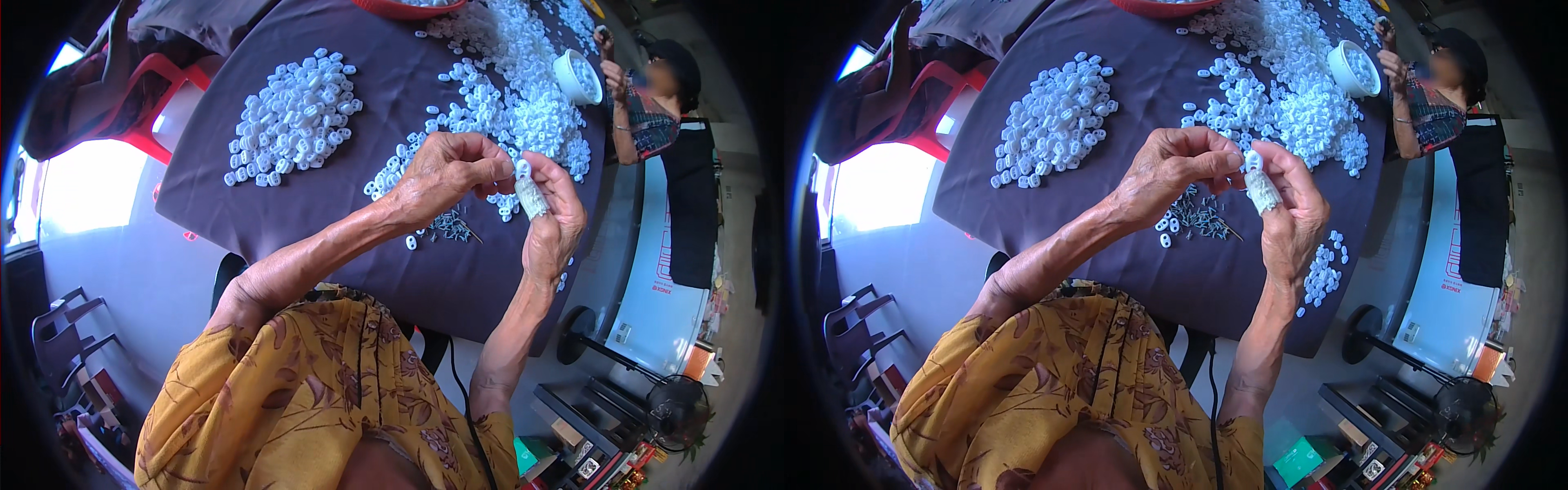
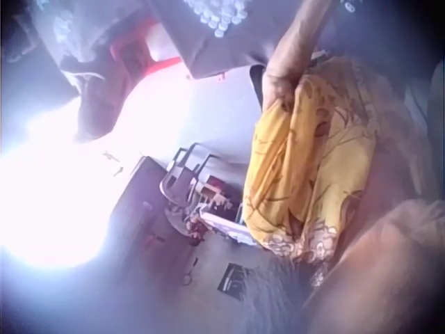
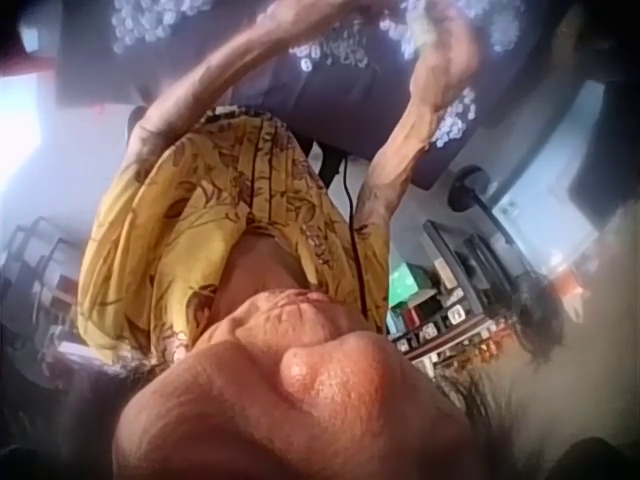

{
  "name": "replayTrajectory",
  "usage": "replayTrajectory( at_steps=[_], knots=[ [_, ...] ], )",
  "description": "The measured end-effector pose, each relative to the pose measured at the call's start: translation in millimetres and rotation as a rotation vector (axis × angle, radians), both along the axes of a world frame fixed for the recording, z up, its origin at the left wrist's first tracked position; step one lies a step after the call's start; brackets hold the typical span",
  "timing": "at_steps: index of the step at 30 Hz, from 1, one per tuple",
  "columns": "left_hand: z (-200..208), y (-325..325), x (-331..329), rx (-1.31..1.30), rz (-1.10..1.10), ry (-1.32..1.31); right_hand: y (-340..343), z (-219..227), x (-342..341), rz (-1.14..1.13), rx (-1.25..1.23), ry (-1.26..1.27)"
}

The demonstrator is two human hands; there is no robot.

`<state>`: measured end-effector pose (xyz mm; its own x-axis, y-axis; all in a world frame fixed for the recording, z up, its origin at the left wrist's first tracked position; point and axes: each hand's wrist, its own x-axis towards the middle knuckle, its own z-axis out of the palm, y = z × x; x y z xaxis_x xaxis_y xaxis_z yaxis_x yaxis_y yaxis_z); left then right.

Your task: The person assembles plastic cord locks by inserting small metal springs into plastic toggles by hand.

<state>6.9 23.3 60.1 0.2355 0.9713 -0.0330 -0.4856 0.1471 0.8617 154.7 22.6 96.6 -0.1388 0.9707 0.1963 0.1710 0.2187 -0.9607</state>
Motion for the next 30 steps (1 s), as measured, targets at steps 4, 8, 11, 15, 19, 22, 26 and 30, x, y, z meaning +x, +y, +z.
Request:
replayTrajectory(
  at_steps=[4, 8, 11, 15, 19, 22, 26, 30],
  knots=[
    [2, -1, 1, 0.022, 0.010, 0.041, -2, 1, -1, -0.035, 0.001, -0.086],
    [2, -1, 0, 0.007, 0.009, 0.049, -4, 1, 0, -0.035, 0.032, -0.143],
    [2, 0, 2, 0.015, 0.010, 0.044, -7, 0, -1, -0.060, 0.100, -0.235],
    [1, -1, 4, 0.012, 0.008, 0.040, -6, -1, -2, -0.072, 0.098, -0.178],
    [0, -1, 6, -0.050, 0.031, -0.023, -7, -5, 1, -0.046, 0.068, -0.151],
    [0, 0, 11, -0.107, 0.040, -0.102, -6, -5, 2, -0.041, 0.074, -0.116],
    [-6, 0, 11, -0.128, 0.043, -0.102, -3, -14, 1, -0.057, 0.059, -0.153],
    [-9, 2, 10, -0.170, 0.015, -0.123, -4, -18, 1, -0.057, 0.037, -0.134]
  ],
)
